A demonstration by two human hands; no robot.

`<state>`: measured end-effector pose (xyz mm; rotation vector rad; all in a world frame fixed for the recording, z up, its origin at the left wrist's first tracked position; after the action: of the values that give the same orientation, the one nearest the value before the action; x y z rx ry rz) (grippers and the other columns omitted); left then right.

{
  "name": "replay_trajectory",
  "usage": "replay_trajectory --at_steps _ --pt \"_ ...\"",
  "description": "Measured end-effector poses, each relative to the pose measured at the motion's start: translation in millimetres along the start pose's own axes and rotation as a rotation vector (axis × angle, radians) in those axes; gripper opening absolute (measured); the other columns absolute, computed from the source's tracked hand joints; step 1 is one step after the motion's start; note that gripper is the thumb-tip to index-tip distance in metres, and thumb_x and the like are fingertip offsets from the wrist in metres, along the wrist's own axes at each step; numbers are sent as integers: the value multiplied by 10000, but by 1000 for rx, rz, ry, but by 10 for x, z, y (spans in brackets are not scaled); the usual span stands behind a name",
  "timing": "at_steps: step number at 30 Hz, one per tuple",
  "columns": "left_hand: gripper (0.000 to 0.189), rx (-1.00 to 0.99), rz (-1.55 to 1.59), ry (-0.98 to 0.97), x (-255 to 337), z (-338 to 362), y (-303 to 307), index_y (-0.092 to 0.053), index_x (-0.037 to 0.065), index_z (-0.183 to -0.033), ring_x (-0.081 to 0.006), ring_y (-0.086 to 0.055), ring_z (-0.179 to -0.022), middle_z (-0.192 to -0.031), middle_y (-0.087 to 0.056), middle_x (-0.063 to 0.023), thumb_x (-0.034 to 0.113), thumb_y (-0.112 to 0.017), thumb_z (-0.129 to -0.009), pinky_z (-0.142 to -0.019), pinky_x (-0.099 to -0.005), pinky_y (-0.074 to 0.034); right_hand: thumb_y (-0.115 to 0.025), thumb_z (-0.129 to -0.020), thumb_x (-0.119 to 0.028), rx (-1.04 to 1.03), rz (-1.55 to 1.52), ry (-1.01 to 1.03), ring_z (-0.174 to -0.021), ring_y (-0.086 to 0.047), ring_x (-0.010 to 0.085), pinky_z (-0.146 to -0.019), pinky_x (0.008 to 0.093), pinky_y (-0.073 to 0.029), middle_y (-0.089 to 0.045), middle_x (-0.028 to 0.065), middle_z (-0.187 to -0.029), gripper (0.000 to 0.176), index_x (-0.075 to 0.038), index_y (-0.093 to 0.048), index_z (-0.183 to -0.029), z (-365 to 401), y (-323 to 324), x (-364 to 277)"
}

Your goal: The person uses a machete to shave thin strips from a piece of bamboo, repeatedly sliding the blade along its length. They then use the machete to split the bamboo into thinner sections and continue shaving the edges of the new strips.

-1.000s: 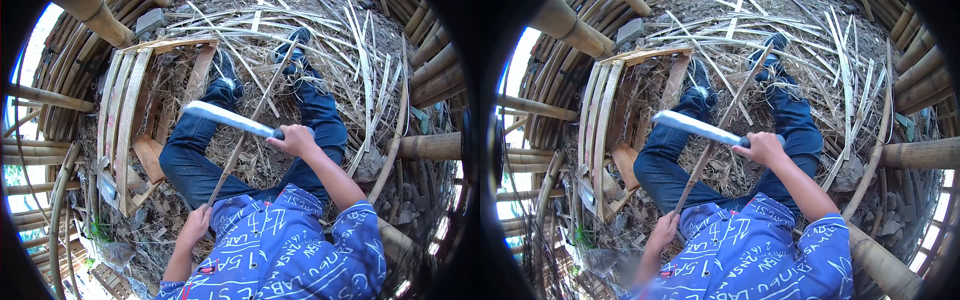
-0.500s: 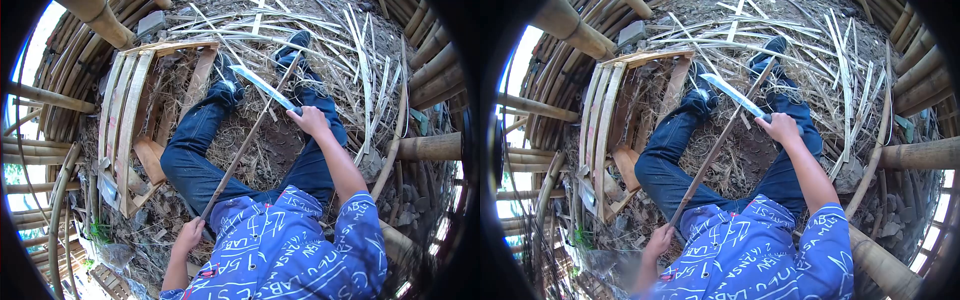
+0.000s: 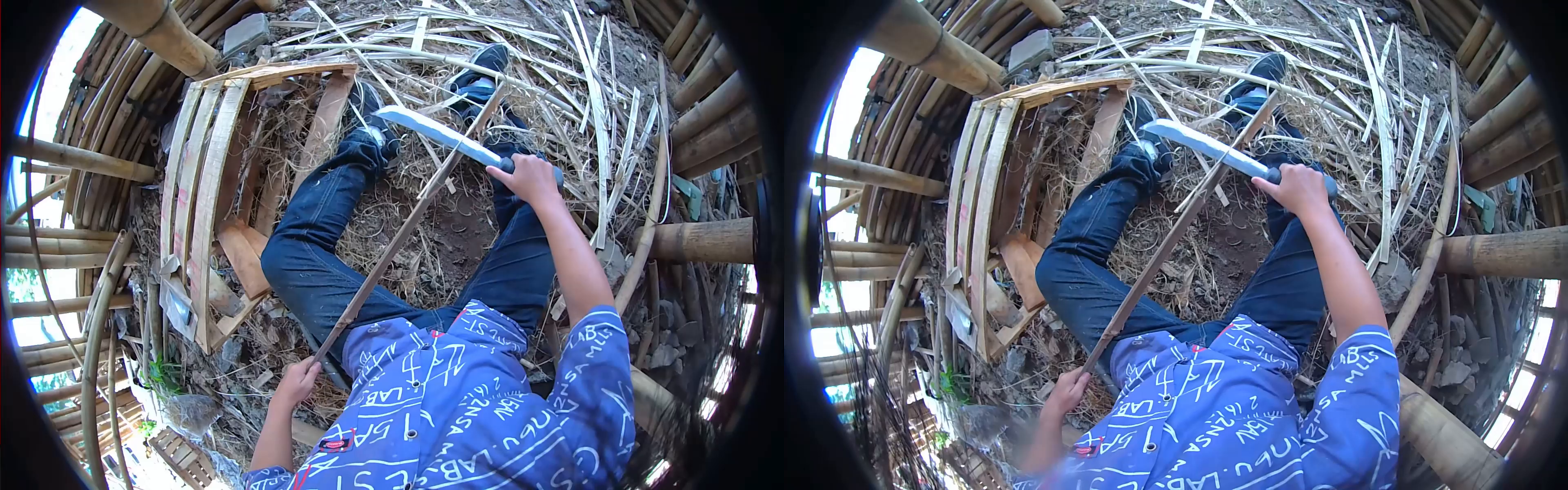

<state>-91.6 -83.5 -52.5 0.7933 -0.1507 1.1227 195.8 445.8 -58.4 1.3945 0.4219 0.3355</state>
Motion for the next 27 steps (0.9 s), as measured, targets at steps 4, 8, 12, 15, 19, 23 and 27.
replay_trajectory --at_steps 4,8,12,15,19,23,27 --pt "274 5 35 9 -52 -18 -7 -595 -19 -994 -228 -542 -625 -661 -545 -135 237 -504 -958 -619 -369 -440 -529 -785 -757 1 0 15 -745 -692 331 -685 441 -541 -691 173 -761 747 -27 -684 -776 -89 16 68" --pt "255 12 33 6 -46 -30 -41 -586 -26 -964 -206 -527 -619 -655 -540 -127 215 -500 -959 -616 -366 -435 -528 -798 -743 31 4 34 -733 -690 336 -674 440 -542 -689 173 -757 736 -24 -681 -775 -93 101 -39" --pt "229 48 75 -37 -65 18 -106 -578 -26 -934 -199 -517 -597 -633 -527 -118 190 -503 -957 -597 -366 -428 -526 -813 -727 61 -30 41 -717 -686 346 -662 445 -542 -680 186 -736 727 -16 -673 -779 15 197 -135" --pt "216 40 99 -39 -156 46 -170 -568 -26 -903 -196 -503 -577 -612 -510 -114 175 -506 -955 -575 -367 -421 -530 -811 -725 67 -60 36 -719 -686 349 -661 447 -542 -674 194 -723 732 -7 -668 -780 125 307 -172" --pt "223 52 105 -36 -163 34 -210 -558 -27 -874 -214 -479 -553 -605 -504 -126 176 -511 -956 -559 -374 -413 -548 -796 -727 75 -94 45 -702 -684 351 -648 454 -540 -671 198 -713 726 -13 -669 -764 202 344 -230" --pt "232 88 119 -114 65 -91 -242 -567 -30 -877 -258 -486 -534 -595 -502 -155 183 -520 -955 -553 -383 -413 -559 -774 -741 -54 -86 139 -671 -677 365 -642 462 -538 -665 196 -692 709 -42 -673 -746 432 261 -557" --pt "239 68 75 -97 112 -109 -217 -575 -35 -893 -290 -512 -534 -596 -507 -177 190 -523 -956 -551 -392 -417 -545 -778 -747 -189 -135 185 -696 -680 363 -653 468 -535 -674 192 -726 707 -52 -671 -748 593 148 -748"
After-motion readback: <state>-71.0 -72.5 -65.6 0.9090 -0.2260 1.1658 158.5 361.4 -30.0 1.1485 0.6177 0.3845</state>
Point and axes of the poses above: each hand's wrist, its own z-axis away from the middle knuckle, its own y-axis out of the back of the hand, x = y × z, the point moved 7 cm from there along -z, towards the middle knuckle
